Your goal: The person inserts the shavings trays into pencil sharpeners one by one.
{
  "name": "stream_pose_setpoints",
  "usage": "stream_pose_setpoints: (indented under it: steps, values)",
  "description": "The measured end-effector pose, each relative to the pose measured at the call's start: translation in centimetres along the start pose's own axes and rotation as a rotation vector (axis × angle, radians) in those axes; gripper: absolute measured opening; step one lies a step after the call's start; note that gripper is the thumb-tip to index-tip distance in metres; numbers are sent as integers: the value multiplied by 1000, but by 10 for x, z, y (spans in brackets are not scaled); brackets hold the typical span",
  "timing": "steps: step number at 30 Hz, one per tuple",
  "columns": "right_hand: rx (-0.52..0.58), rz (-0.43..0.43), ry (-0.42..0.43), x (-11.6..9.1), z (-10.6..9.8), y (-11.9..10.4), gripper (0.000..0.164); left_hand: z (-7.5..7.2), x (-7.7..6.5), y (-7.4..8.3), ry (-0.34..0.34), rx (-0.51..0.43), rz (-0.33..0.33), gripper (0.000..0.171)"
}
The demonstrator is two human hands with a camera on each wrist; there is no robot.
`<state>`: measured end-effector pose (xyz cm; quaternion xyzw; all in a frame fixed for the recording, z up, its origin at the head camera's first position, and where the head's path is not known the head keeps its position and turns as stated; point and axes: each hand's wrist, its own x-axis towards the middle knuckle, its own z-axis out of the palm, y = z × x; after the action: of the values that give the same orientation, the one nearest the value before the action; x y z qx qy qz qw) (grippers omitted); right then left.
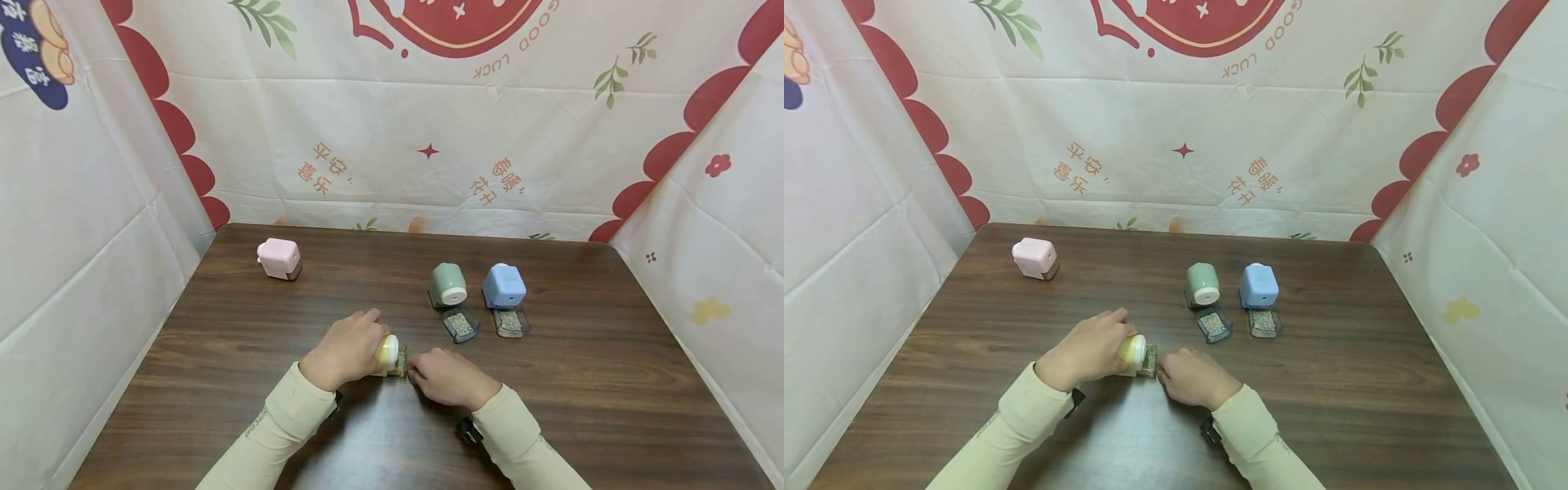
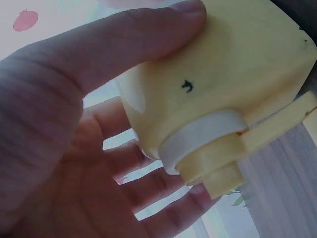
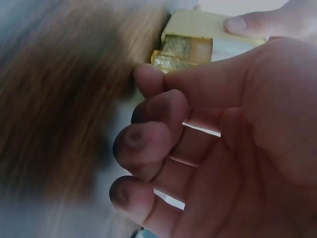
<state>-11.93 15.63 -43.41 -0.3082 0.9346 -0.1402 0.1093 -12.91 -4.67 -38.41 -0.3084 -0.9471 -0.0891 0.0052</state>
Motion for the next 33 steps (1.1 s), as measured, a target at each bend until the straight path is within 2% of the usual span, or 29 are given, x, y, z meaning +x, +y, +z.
stream_pose_setpoints:
  steps: [8,19,33]
  values:
    - [10,-11,28,3,3,-3,24,-1,0,0,-16,-7,-4,36]
    - [39,-11,9,6,3,-5,26,-1,1,0,-37,-20,-12,35]
    - [20,-20,91,15,13,-14,24,1,0,1,8,-9,-2,29]
